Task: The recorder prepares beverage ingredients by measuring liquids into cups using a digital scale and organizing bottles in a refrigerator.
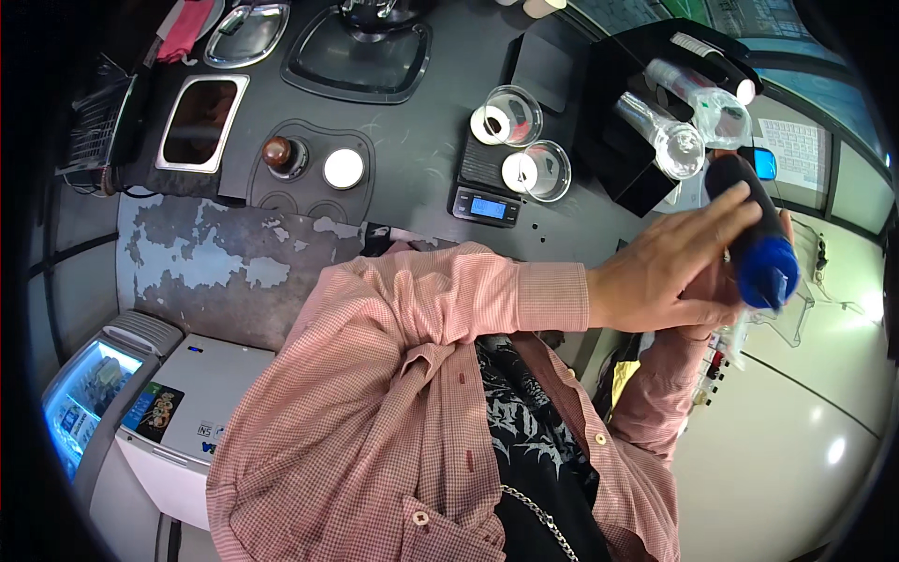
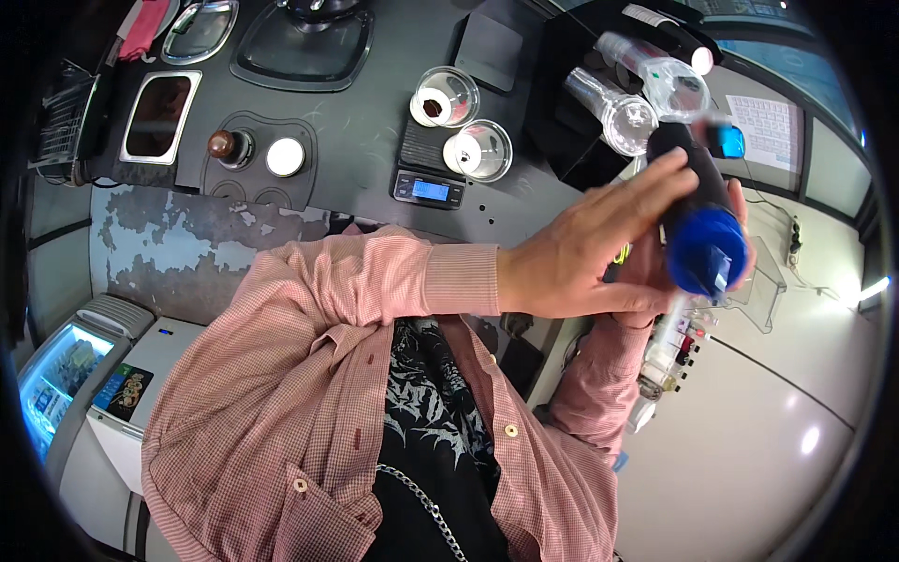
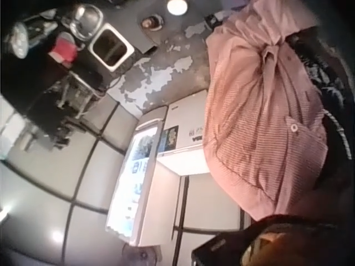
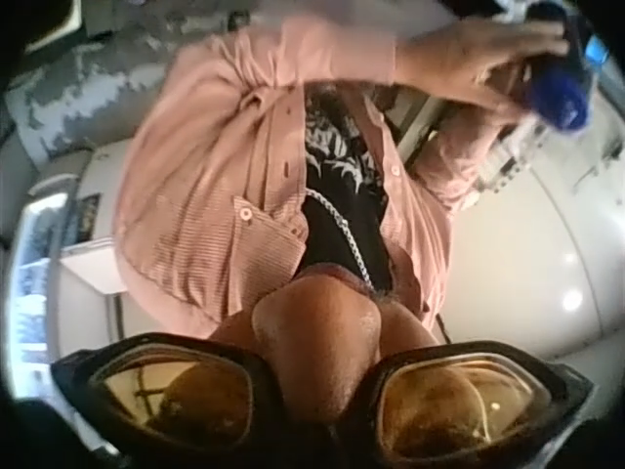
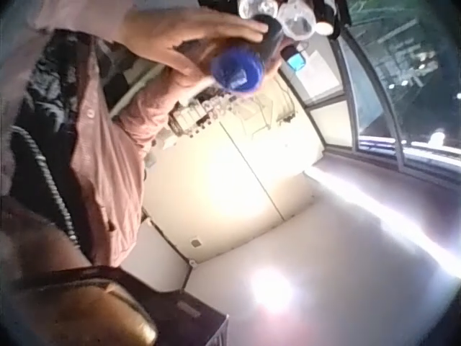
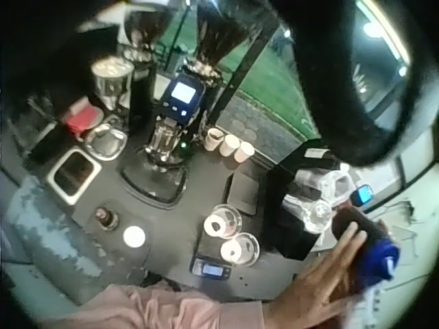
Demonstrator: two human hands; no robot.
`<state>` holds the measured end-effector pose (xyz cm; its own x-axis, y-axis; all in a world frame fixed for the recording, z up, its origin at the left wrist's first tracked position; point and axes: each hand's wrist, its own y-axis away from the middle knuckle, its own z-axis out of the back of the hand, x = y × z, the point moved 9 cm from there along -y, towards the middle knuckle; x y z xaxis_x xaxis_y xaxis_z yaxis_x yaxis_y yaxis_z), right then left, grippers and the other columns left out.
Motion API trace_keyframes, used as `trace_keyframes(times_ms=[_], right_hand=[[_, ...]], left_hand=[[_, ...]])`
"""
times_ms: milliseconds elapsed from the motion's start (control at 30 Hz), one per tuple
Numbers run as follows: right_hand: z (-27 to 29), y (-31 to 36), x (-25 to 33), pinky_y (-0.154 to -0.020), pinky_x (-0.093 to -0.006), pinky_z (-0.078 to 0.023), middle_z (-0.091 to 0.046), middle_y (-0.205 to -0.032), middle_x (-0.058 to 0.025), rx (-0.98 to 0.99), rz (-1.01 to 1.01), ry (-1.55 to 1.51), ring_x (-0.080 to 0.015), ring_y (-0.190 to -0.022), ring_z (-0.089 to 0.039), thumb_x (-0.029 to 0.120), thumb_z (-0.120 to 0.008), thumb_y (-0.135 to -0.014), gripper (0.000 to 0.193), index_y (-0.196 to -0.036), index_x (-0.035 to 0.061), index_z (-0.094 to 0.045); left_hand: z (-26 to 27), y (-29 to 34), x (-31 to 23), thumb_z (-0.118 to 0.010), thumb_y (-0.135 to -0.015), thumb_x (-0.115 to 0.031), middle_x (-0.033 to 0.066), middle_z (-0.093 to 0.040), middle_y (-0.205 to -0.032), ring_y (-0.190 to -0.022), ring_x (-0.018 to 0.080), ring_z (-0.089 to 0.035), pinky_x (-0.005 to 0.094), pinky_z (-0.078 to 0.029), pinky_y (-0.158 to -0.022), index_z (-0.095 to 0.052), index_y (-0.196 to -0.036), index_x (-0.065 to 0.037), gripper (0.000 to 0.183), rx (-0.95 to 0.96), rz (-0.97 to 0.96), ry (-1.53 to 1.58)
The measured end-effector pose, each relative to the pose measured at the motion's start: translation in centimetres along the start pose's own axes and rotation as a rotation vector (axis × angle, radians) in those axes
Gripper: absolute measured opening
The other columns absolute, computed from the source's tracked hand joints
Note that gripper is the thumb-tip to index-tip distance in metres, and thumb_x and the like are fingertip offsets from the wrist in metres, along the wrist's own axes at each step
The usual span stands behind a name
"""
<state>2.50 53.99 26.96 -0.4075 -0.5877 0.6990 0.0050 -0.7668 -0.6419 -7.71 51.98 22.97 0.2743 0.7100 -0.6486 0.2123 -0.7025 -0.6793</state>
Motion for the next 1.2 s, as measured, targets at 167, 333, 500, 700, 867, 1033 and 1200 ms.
trace_keyframes(times_ms=[167,333,500,700,867,1033,1200], right_hand=[[3.6,3.0,-0.5,-0.106,-0.0442,-0.049,-0.057,-0.132,-0.0180,-0.021,-0.284,-0.576,-0.0304,-0.122,-0.058,0.046,-0.072,-0.084,0.081,-0.148,0.0098,-0.038],[3.2,9.2,-2.8,-0.102,-0.0426,-0.049,-0.062,-0.124,-0.0156,0.394,-0.429,-0.938,-0.0275,-0.114,-0.062,0.051,-0.080,-0.076,0.089,-0.142,0.0068,-0.040],[0.9,17.8,1.7,-0.086,-0.0409,-0.055,-0.064,-0.107,-0.0154,0.741,-0.714,-1.291,-0.0267,-0.096,-0.067,0.062,-0.080,-0.073,0.091,-0.134,0.0030,-0.047],[-2.3,25.7,7.4,-0.077,-0.0389,-0.058,-0.065,-0.102,-0.0168,1.142,-0.870,-1.690,-0.0271,-0.087,-0.069,0.067,-0.078,-0.074,0.089,-0.129,0.0012,-0.054],[-6.3,28.7,13.2,-0.077,-0.0389,-0.058,-0.065,-0.102,-0.0164,1.296,-0.912,-1.735,-0.0267,-0.086,-0.069,0.069,-0.077,-0.076,0.088,-0.127,0.0013,-0.055],[-13.4,32.6,20.7,-0.076,-0.0385,-0.058,-0.065,-0.101,-0.0158,1.558,-0.869,-1.580,-0.0262,-0.085,-0.069,0.071,-0.071,-0.081,0.084,-0.125,0.0011,-0.055],[-21.6,37.7,29.4,-0.076,-0.0368,-0.058,-0.065,-0.101,-0.0153,1.791,-0.747,-1.541,-0.0252,-0.085,-0.069,0.071,-0.067,-0.084,0.081,-0.124,0.0011,-0.055]], left_hand=[[-1.7,0.2,-6.5,-0.079,-0.080,-0.046,0.0048,-0.057,-0.136,-0.122,0.0283,-0.049,0.0439,-0.036,-0.097,-0.064,-0.128,-0.016,0.058,0.195,-0.188,-0.561],[-1.4,2.8,-6.7,-0.087,-0.080,-0.037,0.0183,-0.049,-0.150,-0.135,0.0345,-0.051,0.0471,-0.040,-0.112,-0.048,-0.147,-0.004,0.084,0.405,0.034,-0.502],[-1.1,7.4,-6.8,-0.057,-0.106,-0.022,0.0179,-0.043,-0.156,-0.125,0.0281,-0.060,0.0426,-0.049,-0.105,-0.017,-0.163,-0.005,0.072,0.216,0.582,0.270],[3.2,10.2,-13.0,-0.058,-0.106,-0.019,0.0123,-0.064,-0.137,-0.117,0.0202,-0.067,0.0342,-0.053,-0.099,-0.058,-0.139,0.002,0.039,0.261,0.700,-0.222],[8.5,14.7,-20.8,-0.059,-0.103,-0.006,0.0210,-0.057,-0.144,-0.134,0.0318,-0.056,0.0410,-0.047,-0.112,-0.042,-0.150,0.003,0.050,-0.003,0.588,-0.285],[15.2,18.6,-30.5,-0.049,-0.109,-0.011,0.0176,-0.060,-0.142,-0.129,0.0266,-0.060,0.0354,-0.048,-0.108,-0.052,-0.143,0.004,0.037,-0.177,0.416,-0.498],[23.3,22.0,-40.6,-0.047,-0.110,-0.015,0.0128,-0.064,-0.141,-0.123,0.0176,-0.064,0.0294,-0.049,-0.102,-0.062,-0.136,0.002,0.034,-0.218,0.454,-0.850]])
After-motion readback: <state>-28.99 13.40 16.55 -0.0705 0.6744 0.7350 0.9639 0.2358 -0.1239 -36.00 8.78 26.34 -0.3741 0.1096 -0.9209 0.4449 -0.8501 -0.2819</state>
